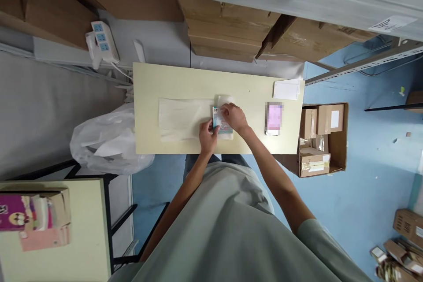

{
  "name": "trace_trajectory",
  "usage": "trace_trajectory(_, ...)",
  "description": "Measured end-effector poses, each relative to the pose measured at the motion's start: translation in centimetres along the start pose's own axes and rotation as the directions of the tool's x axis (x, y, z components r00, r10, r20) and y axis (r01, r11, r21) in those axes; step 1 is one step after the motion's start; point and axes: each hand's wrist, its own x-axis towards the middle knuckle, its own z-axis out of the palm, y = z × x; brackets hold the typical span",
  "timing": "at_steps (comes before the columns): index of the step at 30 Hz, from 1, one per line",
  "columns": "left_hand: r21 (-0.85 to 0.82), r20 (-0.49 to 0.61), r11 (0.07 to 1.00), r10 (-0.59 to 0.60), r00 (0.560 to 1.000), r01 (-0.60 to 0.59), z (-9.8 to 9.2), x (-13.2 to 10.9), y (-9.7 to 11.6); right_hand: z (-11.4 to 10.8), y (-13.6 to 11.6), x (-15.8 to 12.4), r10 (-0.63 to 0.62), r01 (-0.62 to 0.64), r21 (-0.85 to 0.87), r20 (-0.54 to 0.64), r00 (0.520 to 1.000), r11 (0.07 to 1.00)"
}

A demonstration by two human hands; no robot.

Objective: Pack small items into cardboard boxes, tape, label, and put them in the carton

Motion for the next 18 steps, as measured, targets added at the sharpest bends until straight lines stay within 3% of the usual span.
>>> trace_trajectory(4, -0.04, 0.027, 0.999, -0.02, 0.999, 0.021, -0.3, 0.3, -0.5, -0.2, -1.3, 2.4, -0.071, 0.068, 0.025, 0.129, 0.989, 0.997)
trace_trajectory(8, -0.044, 0.009, 0.999, 0.033, 0.999, -0.032, -0.5, -0.2, 0.7, 0.0, -2.2, 3.4, -0.067, 0.07, -0.012, 0.176, 0.982, 0.997)
trace_trajectory(12, 0.262, 0.033, 0.953, 0.15, 0.988, -0.153, 0.9, -1.8, 3.9, -0.4, -2.4, 3.6, -0.025, 0.036, -0.046, 0.225, 0.974, 0.998)
trace_trajectory(15, 0.468, 0.034, 0.874, 0.13, 0.991, -0.131, 3.0, -3.0, 6.3, -0.7, -2.6, 3.6, -0.012, 0.031, -0.074, 0.247, 0.969, 0.997)
trace_trajectory(18, 0.53, 0.053, 0.841, 0.094, 0.994, -0.108, 5.0, -3.5, 7.3, -0.7, -3.0, 3.5, -0.011, 0.037, -0.099, 0.246, 0.969, 0.994)
